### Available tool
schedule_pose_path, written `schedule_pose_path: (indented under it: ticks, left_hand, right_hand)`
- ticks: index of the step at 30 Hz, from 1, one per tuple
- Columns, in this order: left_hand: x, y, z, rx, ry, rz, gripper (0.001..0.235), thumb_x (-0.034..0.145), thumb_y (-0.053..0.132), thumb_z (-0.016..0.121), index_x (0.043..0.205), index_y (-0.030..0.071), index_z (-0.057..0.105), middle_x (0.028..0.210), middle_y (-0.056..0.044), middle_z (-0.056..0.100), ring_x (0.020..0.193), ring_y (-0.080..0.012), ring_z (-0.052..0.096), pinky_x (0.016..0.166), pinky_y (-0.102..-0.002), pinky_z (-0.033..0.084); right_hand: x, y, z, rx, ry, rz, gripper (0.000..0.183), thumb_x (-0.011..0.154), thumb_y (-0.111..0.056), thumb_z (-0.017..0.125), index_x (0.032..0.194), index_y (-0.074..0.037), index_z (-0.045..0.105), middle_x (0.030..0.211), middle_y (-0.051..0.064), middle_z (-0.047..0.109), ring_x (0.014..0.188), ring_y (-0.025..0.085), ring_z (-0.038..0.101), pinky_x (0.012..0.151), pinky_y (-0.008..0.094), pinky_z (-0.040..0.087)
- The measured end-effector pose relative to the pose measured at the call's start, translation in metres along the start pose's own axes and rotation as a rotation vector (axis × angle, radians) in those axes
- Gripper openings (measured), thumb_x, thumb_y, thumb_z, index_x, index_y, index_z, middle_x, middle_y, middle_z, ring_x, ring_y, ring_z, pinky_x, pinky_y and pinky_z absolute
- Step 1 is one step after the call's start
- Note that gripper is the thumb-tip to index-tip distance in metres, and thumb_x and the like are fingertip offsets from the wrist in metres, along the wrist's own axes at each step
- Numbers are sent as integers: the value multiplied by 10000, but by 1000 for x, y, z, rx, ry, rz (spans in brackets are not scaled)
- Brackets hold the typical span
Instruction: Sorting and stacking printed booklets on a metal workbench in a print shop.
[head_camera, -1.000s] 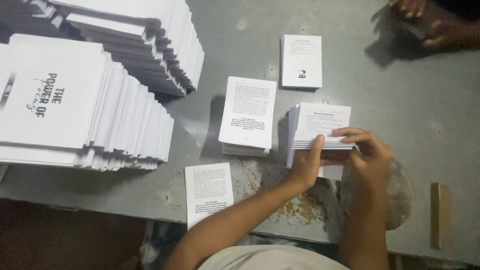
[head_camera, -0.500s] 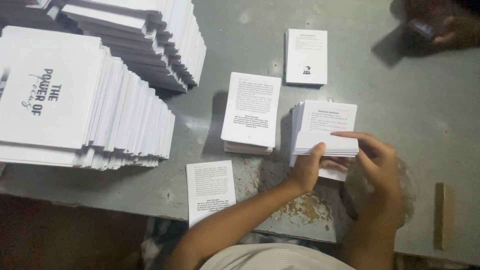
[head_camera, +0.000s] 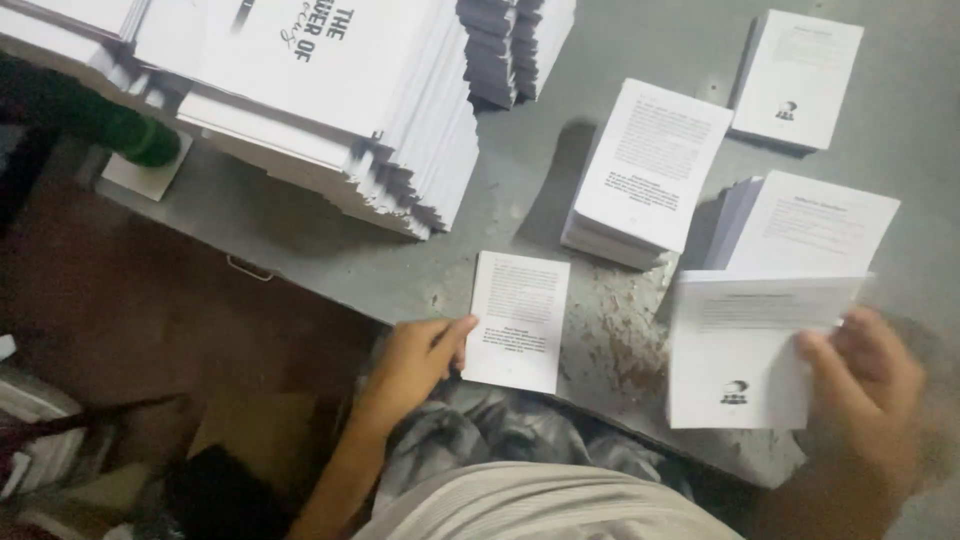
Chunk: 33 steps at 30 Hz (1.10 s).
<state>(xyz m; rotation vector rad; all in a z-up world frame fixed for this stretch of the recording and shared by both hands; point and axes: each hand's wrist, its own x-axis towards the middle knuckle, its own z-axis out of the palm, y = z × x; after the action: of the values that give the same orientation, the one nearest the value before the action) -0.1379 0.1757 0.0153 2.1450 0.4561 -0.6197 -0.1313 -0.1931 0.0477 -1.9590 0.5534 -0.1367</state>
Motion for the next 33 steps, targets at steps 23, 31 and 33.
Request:
schedule_pose_path:
  ticks: [23, 31, 33]
  left_hand:
    - [-40, -31, 77, -26, -163, 798, 514, 955, 319, 594, 1311, -52, 586, 1575, -232, 250, 1264, -436, 526, 1011, -515, 489]
    - [4, -52, 81, -225, 328, 1058, 403, 974, 90, 625, 1362, 32, 532, 1371, -157, 605, 1291, -333, 580, 1129, -416, 438]
    - [-2, -41, 59, -303, 166, 672, 1174, 719, 13, 901, 1601, 103, 132, 1676, -142, 265, 1563, -327, 201, 1267, -524, 141]
  right_hand:
    - [-80, -20, 108, -410, -689, 5, 659, 982, -416, 361, 1613, -256, 262, 1178, 154, 747, 929, 267, 798, 709, 398, 718]
    - [-71, 20, 92, -522, -751, -170, 605, 955, -291, 582, 1524, -220, 392, 1259, 137, 730, 1023, 293, 788, 834, 419, 694]
    - [-80, 21, 83, -639, -870, -577, 382, 988, -223, 580, 1369, -193, 550, 764, 83, 743, 582, 236, 707, 551, 380, 547]
